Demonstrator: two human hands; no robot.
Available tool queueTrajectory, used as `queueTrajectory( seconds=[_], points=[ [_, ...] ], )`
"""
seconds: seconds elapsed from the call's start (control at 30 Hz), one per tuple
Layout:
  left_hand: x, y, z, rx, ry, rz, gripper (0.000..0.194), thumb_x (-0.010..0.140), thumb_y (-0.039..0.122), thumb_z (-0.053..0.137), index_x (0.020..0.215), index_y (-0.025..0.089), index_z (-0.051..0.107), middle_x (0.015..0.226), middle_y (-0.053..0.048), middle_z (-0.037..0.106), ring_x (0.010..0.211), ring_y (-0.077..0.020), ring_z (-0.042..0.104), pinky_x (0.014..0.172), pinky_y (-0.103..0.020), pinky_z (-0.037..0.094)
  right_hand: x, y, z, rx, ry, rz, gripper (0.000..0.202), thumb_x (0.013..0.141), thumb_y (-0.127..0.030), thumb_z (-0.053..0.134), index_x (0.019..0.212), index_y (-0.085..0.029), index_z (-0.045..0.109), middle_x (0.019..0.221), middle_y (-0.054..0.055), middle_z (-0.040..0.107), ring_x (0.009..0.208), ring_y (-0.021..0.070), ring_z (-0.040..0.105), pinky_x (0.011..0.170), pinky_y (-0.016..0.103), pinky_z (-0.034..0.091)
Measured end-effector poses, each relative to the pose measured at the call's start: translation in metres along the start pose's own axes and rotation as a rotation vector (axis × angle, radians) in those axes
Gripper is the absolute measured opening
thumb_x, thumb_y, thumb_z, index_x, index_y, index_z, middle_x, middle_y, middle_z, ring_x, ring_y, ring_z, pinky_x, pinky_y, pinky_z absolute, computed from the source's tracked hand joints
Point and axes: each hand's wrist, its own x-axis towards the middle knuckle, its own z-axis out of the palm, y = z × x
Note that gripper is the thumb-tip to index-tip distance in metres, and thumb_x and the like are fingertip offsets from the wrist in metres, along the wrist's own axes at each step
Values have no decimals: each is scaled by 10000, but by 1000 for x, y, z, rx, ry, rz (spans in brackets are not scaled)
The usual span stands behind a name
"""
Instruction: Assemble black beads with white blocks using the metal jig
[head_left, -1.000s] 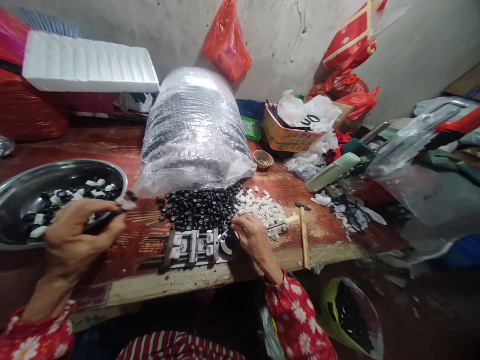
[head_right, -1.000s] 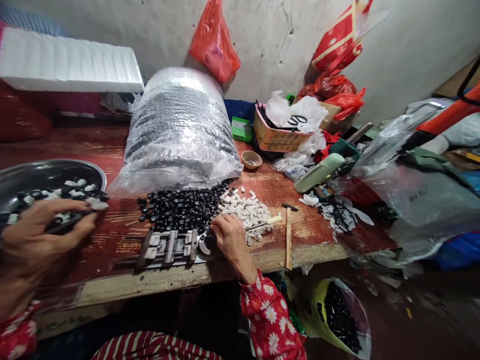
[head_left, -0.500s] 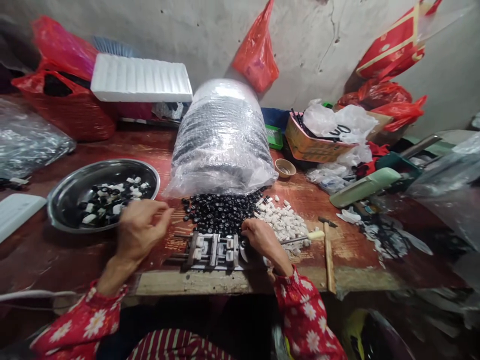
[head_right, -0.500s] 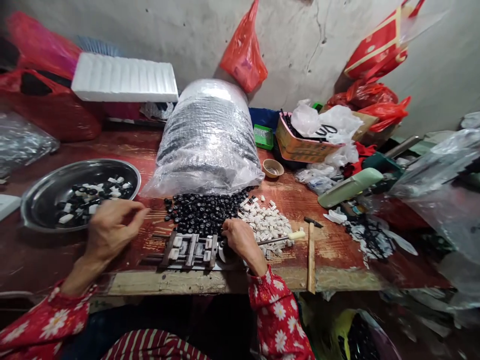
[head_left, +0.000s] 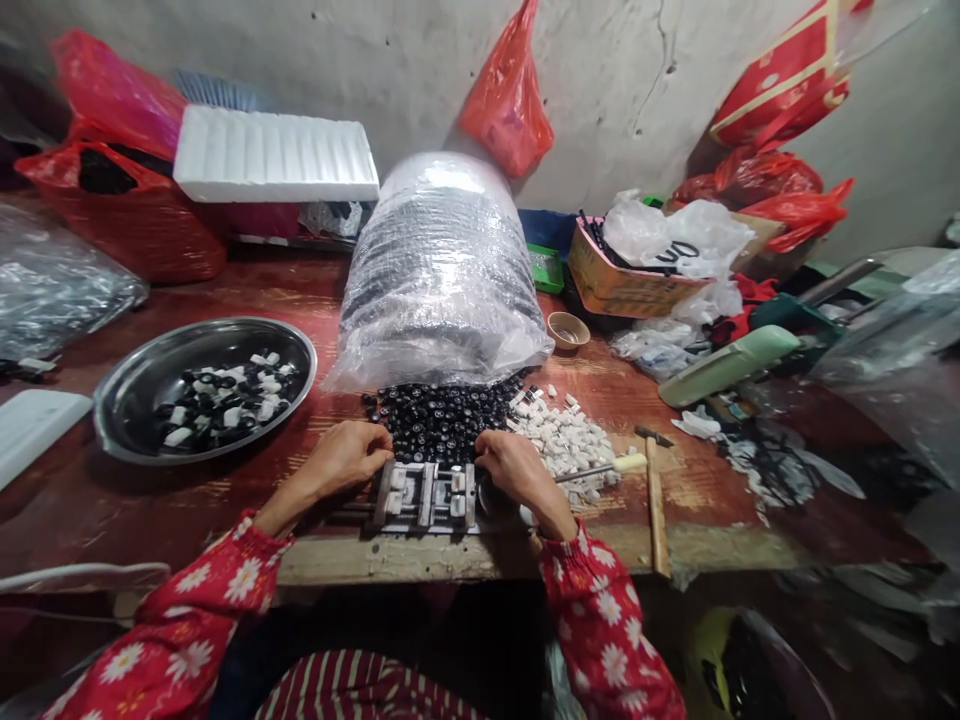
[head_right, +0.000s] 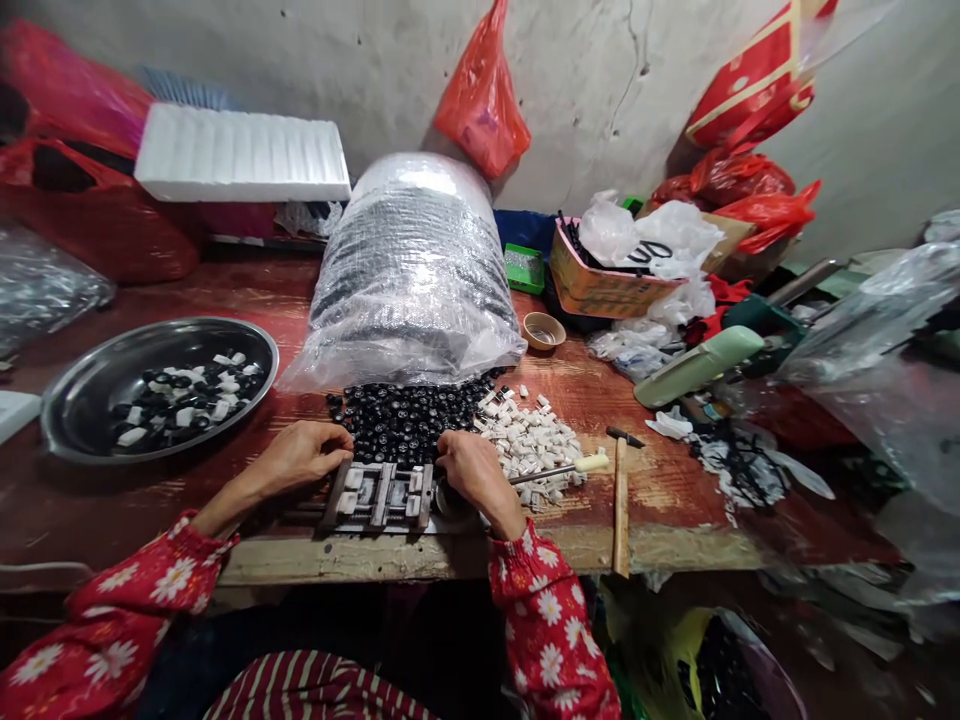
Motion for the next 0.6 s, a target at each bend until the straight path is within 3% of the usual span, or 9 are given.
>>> queueTrajectory(
  seconds=[0.13,0.3,0.43,0.5,0.6],
  points=[
    [-8,-1,2,-114,74,13,252,873,402,591,839,209,749,781,-13,743,704,-178,648,653,-275,421,-5,2,4,65,45,-14,105,947,-131,649,886,-214,669,921,31,723,884,196,645,794,281,399],
    [-22,0,5,-224,221,30,318,911,475,597,936,188,729,788,-11,720,676,-151,618,615,-253,444,-26,0,8,280,291,-27,107,996,-216,564,893,-232,587,840,13,638,804,204,597,763,302,429],
    [-40,6,8,-295,375,178,209,914,378,672,995,203,753,958,-38,770,851,-174,706,750,-269,539,-52,-15,10,368,380,-103,69,1029,-241,569,990,-236,626,938,34,686,877,213,624,803,313,461],
    [-50,11,10,-279,383,283,145,933,303,664,1007,217,755,1025,-42,773,960,-184,715,848,-287,556,-65,-25,15,407,377,-154,53,1037,-230,589,1034,-237,642,982,40,708,908,210,643,829,310,481],
    [-63,20,16,-242,370,380,149,950,231,651,1066,222,744,1036,-41,762,986,-182,699,875,-296,558,-77,-37,28,381,374,-221,52,1050,-221,597,1047,-236,647,980,48,708,921,218,641,830,320,495]
  ],
)
